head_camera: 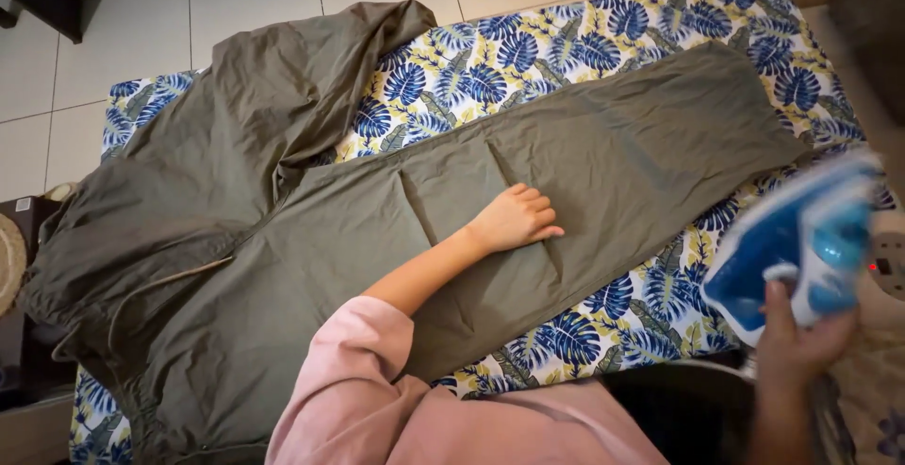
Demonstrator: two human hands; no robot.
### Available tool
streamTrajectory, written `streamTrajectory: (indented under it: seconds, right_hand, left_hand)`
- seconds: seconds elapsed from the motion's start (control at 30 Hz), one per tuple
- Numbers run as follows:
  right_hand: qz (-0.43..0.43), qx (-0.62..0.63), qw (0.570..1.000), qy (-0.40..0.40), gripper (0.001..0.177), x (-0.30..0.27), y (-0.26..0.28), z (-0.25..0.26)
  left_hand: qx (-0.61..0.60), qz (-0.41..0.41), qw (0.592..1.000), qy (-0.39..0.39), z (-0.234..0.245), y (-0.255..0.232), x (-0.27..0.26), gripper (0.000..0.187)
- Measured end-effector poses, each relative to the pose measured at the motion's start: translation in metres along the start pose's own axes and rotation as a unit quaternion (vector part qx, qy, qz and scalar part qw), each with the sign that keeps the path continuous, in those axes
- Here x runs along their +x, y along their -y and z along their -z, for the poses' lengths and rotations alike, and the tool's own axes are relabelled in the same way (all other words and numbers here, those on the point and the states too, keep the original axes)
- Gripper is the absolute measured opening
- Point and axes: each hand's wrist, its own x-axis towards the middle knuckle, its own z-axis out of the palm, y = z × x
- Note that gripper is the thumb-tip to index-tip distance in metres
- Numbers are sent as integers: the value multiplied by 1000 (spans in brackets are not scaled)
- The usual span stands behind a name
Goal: Ironing a pair of olive green cargo pants on an ironing board.
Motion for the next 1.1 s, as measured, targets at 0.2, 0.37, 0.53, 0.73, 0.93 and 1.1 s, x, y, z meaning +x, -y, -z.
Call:
streamTrajectory:
  seconds: [0.2, 0.37, 0.53, 0.73, 0.93, 1.1]
  right_hand:
    - [-147, -250, 889, 355, 66, 79, 115, -108]
    - [-185, -367, 727, 550, 65, 86, 123, -207]
    - [-86, -397, 708, 578, 63, 103, 115, -296]
    - [-76, -353, 727, 584, 57, 104, 138, -334]
    - [-160, -409, 637, 634, 65, 71, 119, -230]
    - [-144, -438, 653, 601, 65, 63, 142, -234]
  left_hand:
    - [52, 236, 965, -106, 32, 2, -63, 55]
    - [38, 285, 958, 11, 31, -32, -111, 79]
    - [45, 261, 963, -54, 27, -45, -119, 71]
    - [32, 263, 963, -50, 30, -44, -119, 70]
    - [26, 268, 961, -55, 30, -45, -119, 71]
    - [22, 269, 961, -53, 27, -45, -119, 71]
